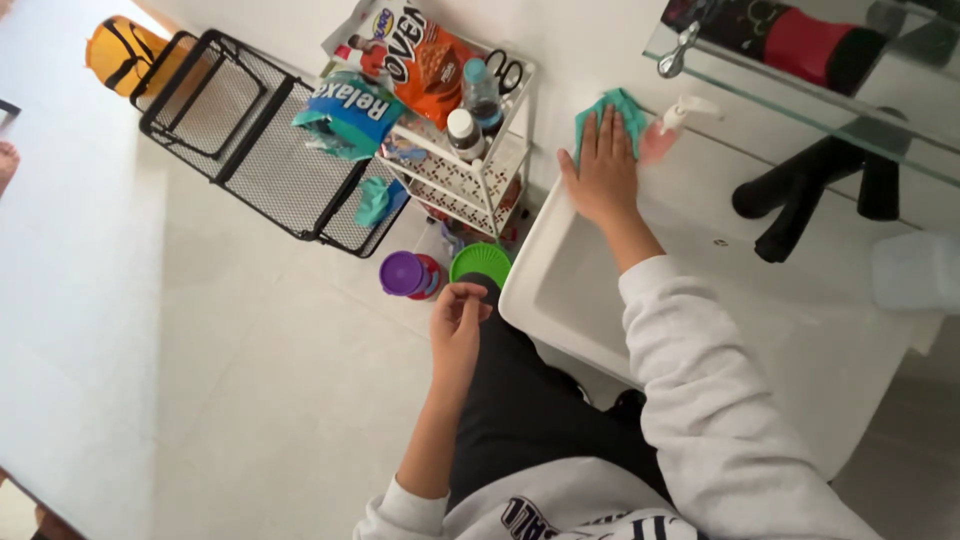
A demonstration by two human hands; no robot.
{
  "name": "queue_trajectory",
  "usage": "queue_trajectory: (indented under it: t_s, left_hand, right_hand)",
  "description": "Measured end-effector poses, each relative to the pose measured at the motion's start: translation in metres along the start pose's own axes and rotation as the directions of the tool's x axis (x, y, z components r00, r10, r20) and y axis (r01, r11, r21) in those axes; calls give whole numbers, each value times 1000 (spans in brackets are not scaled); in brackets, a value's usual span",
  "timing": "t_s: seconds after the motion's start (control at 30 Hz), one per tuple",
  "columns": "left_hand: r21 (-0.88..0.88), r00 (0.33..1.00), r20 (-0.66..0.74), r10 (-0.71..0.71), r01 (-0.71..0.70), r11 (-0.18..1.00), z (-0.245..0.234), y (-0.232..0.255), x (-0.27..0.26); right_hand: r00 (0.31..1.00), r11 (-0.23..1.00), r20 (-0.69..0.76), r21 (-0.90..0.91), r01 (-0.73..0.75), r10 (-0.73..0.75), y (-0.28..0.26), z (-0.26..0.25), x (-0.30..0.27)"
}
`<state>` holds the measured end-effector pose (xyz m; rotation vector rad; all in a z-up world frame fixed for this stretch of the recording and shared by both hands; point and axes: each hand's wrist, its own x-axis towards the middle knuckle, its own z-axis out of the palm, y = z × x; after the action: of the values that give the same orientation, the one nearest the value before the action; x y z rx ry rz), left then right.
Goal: Cleaning a bathroom sink and faucet using a cloth and spray cleaner.
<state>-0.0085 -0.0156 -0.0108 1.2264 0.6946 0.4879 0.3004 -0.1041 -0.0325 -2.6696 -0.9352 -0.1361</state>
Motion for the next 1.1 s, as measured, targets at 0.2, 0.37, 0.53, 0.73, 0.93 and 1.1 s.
queue_trajectory:
  t_s: [0.2,0.37,0.53,0.73,0.93,1.1]
  left_hand:
    - [-43,999,39,5,-3,999,20,-2,2]
    - [44,992,127,25,-31,999,46,19,-14]
    - [81,984,179,-6,-9,997,43,5,-27]
    - [118,977,210,-24,-1,993,43,4,-38]
    - [577,900,344,269,-428,695,67,39,-31]
    - [754,792,382,476,-565,335,87,26,14]
  right_hand:
    - [996,996,19,-3,87,-87,1,-16,-36]
    - [987,987,-22,-7,160,-160,7,-28,-60]
    - [992,992,-51,-53,113,-116,15,-32,-82]
    - [995,998,-92,-59,20,-26,31,-51,-106]
    - [988,987,-119,-114,-117,103,74,-43,-87]
    - [974,985,-181,-82,-154,137,79,-49,-68]
